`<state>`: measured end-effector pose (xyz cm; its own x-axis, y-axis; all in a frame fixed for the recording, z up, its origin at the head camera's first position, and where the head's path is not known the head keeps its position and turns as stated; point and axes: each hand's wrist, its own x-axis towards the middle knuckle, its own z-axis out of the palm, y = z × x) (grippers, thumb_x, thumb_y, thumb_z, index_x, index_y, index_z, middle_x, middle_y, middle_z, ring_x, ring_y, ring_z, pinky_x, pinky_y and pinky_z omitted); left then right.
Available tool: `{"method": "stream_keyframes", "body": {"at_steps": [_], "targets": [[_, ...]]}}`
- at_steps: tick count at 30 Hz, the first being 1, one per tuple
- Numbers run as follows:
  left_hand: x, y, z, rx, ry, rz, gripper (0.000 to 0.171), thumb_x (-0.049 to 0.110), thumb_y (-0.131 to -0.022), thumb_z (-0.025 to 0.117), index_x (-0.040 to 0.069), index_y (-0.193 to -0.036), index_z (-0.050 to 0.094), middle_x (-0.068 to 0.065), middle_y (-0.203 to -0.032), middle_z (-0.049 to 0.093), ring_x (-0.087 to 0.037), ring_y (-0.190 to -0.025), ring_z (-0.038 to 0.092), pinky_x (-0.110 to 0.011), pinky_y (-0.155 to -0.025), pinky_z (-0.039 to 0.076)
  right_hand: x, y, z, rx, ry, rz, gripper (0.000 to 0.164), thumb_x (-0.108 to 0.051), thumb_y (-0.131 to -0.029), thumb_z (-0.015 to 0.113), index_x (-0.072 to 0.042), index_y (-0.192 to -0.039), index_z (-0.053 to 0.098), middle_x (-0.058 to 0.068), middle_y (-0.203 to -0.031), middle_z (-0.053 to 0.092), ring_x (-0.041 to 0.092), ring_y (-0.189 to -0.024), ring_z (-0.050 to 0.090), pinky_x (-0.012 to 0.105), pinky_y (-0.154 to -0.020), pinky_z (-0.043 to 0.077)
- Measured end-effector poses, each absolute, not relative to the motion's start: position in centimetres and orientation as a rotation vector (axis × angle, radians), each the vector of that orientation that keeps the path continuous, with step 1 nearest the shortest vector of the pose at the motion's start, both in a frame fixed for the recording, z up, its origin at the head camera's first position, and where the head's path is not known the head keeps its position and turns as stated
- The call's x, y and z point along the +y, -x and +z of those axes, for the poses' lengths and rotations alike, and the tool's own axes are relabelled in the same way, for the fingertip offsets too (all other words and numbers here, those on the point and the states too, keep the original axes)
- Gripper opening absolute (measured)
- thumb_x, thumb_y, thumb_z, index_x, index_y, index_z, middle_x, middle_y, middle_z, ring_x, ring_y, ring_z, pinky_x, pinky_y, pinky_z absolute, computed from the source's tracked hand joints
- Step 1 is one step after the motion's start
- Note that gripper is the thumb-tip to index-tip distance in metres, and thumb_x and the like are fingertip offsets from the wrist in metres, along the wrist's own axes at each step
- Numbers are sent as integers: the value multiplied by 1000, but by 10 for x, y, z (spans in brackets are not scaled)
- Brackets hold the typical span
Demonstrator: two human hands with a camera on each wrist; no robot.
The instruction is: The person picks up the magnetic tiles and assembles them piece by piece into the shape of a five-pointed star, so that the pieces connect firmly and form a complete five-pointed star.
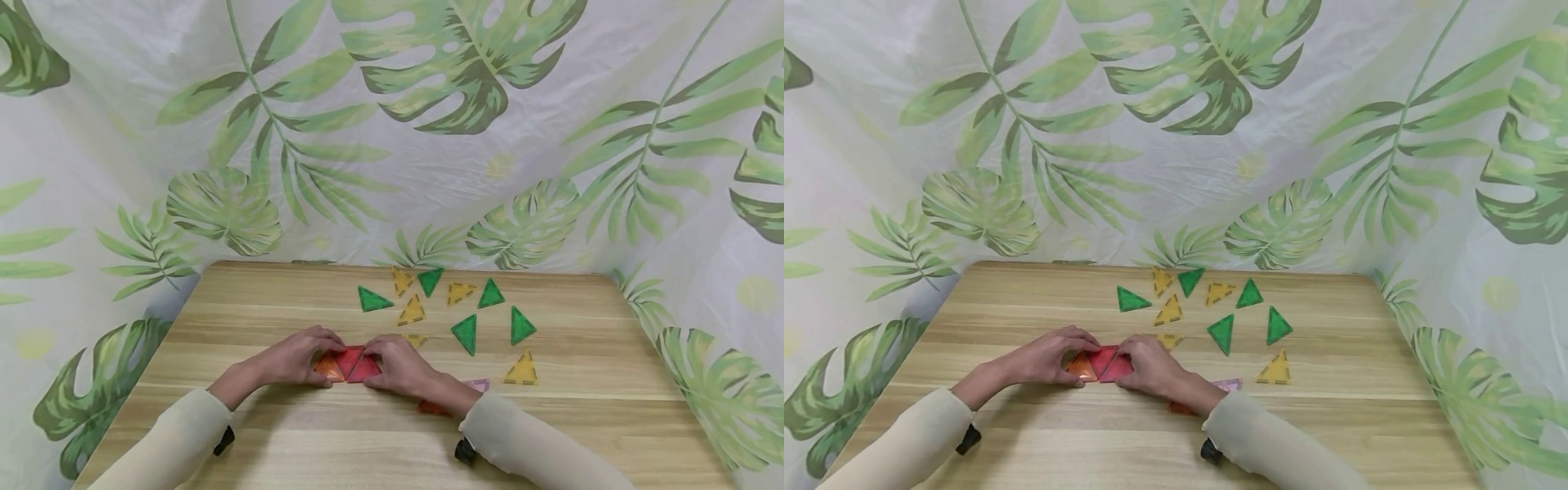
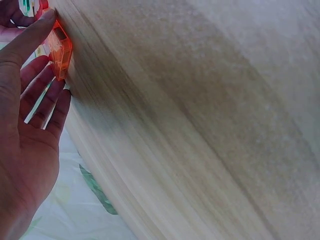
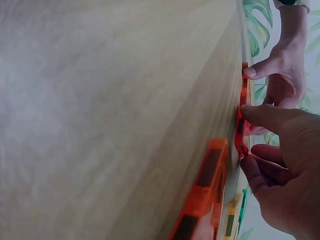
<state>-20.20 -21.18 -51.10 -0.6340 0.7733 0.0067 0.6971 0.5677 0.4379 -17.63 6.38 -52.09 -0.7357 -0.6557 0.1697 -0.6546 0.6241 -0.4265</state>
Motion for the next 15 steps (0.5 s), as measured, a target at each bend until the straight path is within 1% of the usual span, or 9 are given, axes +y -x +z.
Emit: {"method": "stream_keyframes", "body": {"at_steps": [7, 15], "targets": [[-211, 201, -512, 2607, -1226, 599, 59, 35, -83, 93, 10, -132, 73, -4, -136, 66, -26, -126, 60, -49, -106, 53, 66, 175, -521, 2821, 1076, -771, 43, -30, -85, 91, -7, -120, 79, 7, -126, 69, 19, -115, 66, 30, -99, 56], [-211, 200, -512, 2611, -1225, 581, 59, 35, -84, 92, 10, -133, 72, -4, -136, 64, -26, -127, 60, -50, -107, 53, 82, 172, -510, 2746, 1104, -803, 43, -28, -88, 89, -8, -124, 78, 3, -128, 69, 17, -119, 65, 31, -103, 54]]}}
